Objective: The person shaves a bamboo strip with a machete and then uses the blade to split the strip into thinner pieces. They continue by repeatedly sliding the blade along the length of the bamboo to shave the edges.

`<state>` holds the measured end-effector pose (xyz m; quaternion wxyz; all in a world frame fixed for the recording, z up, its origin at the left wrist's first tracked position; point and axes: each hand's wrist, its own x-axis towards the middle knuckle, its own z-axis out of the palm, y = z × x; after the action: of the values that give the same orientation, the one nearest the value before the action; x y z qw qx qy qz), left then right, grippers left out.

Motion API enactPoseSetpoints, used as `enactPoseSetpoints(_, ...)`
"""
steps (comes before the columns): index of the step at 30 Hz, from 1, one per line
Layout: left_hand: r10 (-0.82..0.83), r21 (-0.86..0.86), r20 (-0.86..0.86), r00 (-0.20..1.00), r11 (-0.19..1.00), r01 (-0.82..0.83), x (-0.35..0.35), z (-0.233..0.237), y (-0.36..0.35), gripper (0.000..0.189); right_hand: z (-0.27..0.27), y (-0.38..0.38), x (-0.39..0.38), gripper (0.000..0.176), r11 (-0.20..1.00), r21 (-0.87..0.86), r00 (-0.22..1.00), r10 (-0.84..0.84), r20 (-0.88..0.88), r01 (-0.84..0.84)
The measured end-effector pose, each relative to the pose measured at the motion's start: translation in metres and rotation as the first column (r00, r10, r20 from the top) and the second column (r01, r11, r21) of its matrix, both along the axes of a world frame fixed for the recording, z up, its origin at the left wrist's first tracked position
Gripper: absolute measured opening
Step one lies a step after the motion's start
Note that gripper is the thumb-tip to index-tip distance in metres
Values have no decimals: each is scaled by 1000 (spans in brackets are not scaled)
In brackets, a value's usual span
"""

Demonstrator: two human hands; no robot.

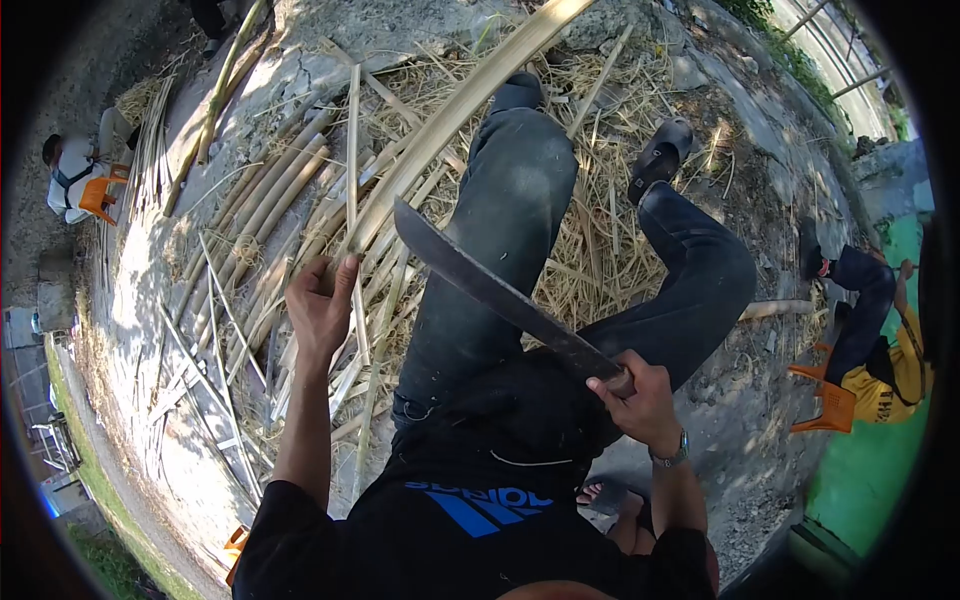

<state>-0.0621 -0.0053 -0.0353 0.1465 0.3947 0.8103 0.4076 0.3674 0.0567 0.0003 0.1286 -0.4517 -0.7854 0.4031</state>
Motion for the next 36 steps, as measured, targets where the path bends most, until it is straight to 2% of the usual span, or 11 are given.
enactPoseSetpoints(2, -29, 32, -14, 999, 999, 29, 2, 5, 3, 62, 15, 1, 4, 29, 987, -48, 983, -157, -96, 153)
enactPoseSetpoints(7, -102, 21, -125, 987, 994, 105, 2, -9, 7, 49, 42, 36, 8, 20, 833, -75, 674, -493, -550, 548)
enactPoseSetpoints(11, -186, 44, -334, 924, 976, 213, -1, -5, 0, 41, 51, 64, 1, 19, 726, -37, 601, -595, -534, 687)
enactPoseSetpoints(15, -195, 48, -381, 904, 972, 229, -12, -9, -5, 39, 37, 86, 6, 23, 648, 45, 627, -714, -312, 760)
enactPoseSetpoints(17, -216, 54, -445, 869, 962, 268, -17, -10, -1, 38, 28, 94, -2, 28, 640, 123, 652, -743, -152, 759)
enactPoseSetpoints(19, -246, 16, -507, 826, 955, 295, -15, -4, -2, 24, 9, 81, -26, 29, 724, 48, 716, -667, -206, 688)
enactPoseSetpoints(23, -255, 24, -492, 832, 952, 306, -6, -1, 4, 28, 2, 22, -69, 28, 988, 95, 991, -119, -62, 125)
enactPoseSetpoints(26, -248, 7, -461, 852, 959, 284, -6, -8, 4, 36, -8, 47, -67, 26, 917, 315, 969, -222, -111, 246)
enactPoseSetpoints(30, -217, 16, -493, 843, 966, 258, -1, -1, 5, 39, 22, 117, -36, 23, 695, 352, 766, -634, -111, 627)
enactPoseSetpoints(33, -203, 20, -487, 849, 970, 243, 8, 9, 10, 40, 18, 121, -51, 25, 690, 312, 755, -625, -199, 653)
enactPoseSetpoints(36, -198, 7, -510, 837, 972, 234, 7, 9, 8, 41, -5, 57, -103, 24, 909, 231, 931, -307, -195, 348)
